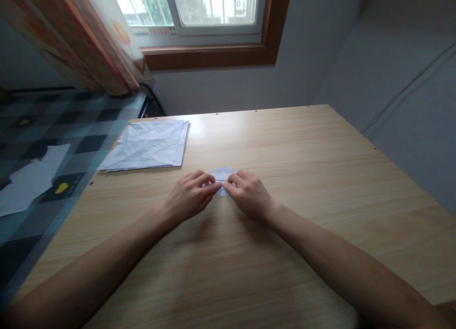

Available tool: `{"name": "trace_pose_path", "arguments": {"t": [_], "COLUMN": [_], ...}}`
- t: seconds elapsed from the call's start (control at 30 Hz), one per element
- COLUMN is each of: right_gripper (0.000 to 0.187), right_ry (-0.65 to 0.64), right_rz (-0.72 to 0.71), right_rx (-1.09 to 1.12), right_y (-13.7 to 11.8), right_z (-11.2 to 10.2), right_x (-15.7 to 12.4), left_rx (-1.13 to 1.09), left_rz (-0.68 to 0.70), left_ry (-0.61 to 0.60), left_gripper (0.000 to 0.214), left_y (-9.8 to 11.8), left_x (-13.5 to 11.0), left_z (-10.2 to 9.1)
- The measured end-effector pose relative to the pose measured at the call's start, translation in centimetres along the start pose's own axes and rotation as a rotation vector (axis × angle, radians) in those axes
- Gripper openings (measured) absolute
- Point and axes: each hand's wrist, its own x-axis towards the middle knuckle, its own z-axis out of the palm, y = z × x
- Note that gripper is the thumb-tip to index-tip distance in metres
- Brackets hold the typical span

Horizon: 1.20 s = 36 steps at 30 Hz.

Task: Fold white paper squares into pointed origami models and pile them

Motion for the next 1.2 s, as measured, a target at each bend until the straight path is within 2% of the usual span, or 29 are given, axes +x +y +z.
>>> {"name": "trace_pose_path", "arguments": {"t": [0.07, 0.17, 0.5, 0.7, 0.87, 0.97, 1.03, 1.2], "right_gripper": [0.017, 0.016, 0.022, 0.020, 0.018, 0.015, 0.021, 0.037], "right_ry": [-0.047, -0.093, -0.009, 0.016, 0.004, 0.076, 0.124, 0.054], "right_rz": [-0.062, -0.082, -0.087, -0.016, 0.138, 0.260, 0.323, 0.332], "right_rx": [-0.050, -0.099, -0.213, -0.183, -0.072, 0.075, 0.173, 0.360], "right_y": [-0.3, -0.8, -1.1, -1.0, -0.4, 0.2, 0.7, 1.5], "right_z": [-0.3, -0.7, -1.6, -1.5, -1.0, -0.5, 0.0, 1.1], "right_x": [0.0, 0.1, -0.6, -0.4, 0.0, 0.4, 0.7, 1.0], "left_rx": [0.016, 0.031, 0.088, 0.090, 0.069, 0.045, 0.024, -0.059], "left_rz": [0.000, -0.002, -0.010, 0.027, 0.020, -0.001, -0.013, -0.042], "left_ry": [-0.028, -0.054, -0.063, -0.066, -0.083, -0.074, -0.055, -0.066], "left_gripper": [0.022, 0.023, 0.025, 0.024, 0.025, 0.024, 0.023, 0.025], "left_y": [0.2, 0.4, 0.6, 0.8, 0.7, 0.7, 0.6, 0.4], "left_x": [0.1, 0.2, 0.2, 0.2, 0.2, 0.2, 0.2, 0.2], "left_z": [-0.2, -0.5, -1.0, -0.8, -0.8, -0.8, -0.7, -0.6]}}
